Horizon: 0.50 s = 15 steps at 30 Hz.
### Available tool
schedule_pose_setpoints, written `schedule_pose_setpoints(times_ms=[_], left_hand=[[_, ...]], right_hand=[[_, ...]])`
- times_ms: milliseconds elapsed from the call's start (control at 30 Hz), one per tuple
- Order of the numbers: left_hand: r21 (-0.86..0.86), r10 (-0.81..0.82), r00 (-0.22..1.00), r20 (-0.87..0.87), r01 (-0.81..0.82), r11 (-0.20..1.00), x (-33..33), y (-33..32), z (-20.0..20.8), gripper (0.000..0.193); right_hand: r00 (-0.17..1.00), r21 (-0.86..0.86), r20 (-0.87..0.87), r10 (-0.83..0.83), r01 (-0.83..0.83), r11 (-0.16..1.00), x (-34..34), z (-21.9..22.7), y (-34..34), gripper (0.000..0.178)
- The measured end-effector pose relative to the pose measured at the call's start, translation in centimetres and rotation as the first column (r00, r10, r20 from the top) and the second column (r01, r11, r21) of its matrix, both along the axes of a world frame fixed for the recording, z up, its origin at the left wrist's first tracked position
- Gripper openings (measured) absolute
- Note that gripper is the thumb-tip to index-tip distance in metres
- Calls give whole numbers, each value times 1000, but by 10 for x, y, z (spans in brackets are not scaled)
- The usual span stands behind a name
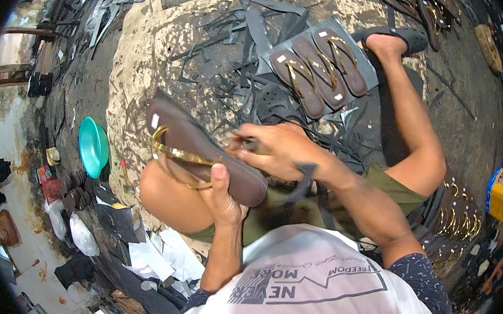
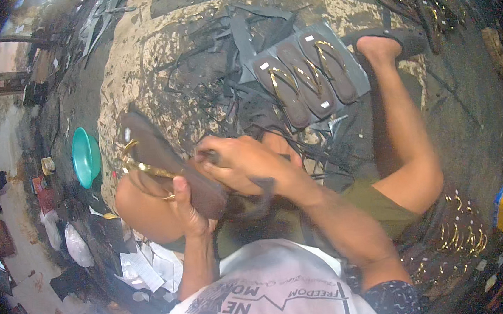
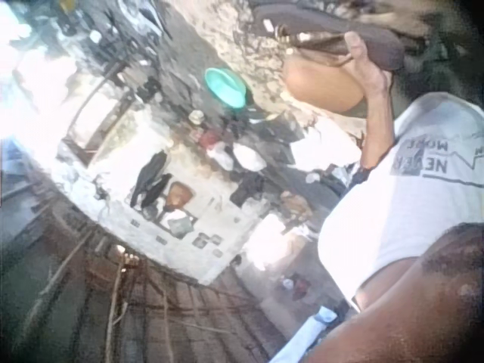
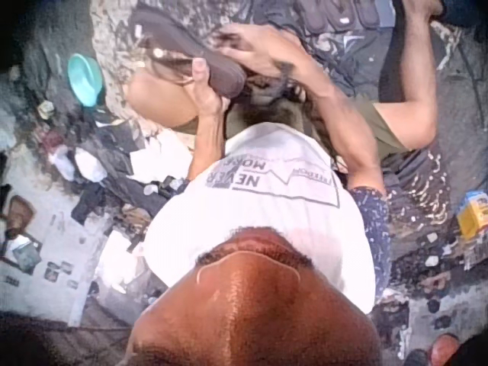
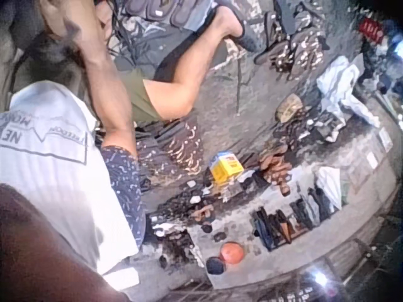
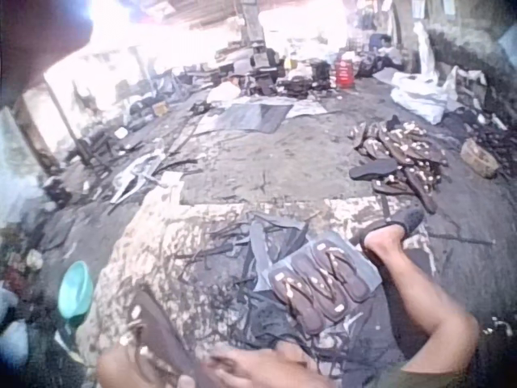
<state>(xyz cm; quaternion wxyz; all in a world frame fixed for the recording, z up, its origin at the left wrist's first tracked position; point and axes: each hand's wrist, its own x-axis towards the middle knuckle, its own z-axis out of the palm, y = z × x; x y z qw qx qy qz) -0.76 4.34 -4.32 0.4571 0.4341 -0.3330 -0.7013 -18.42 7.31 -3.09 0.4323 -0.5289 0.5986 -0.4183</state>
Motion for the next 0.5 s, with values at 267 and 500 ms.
schedule_pose_setpoints(times_ms=[267, 500], left_hand=[[57, -162, 986, -47, 165, 985, 5, -7, 13, 46], [42, -66, 992, -106, 71, 997, -1, -12, 11, 41]], right_hand=[[948, -34, -313, 55, -69, 997, 8, -22, 7, 31], [929, -323, -263, -261, 170, 931, 42, -44, -96, 27]])
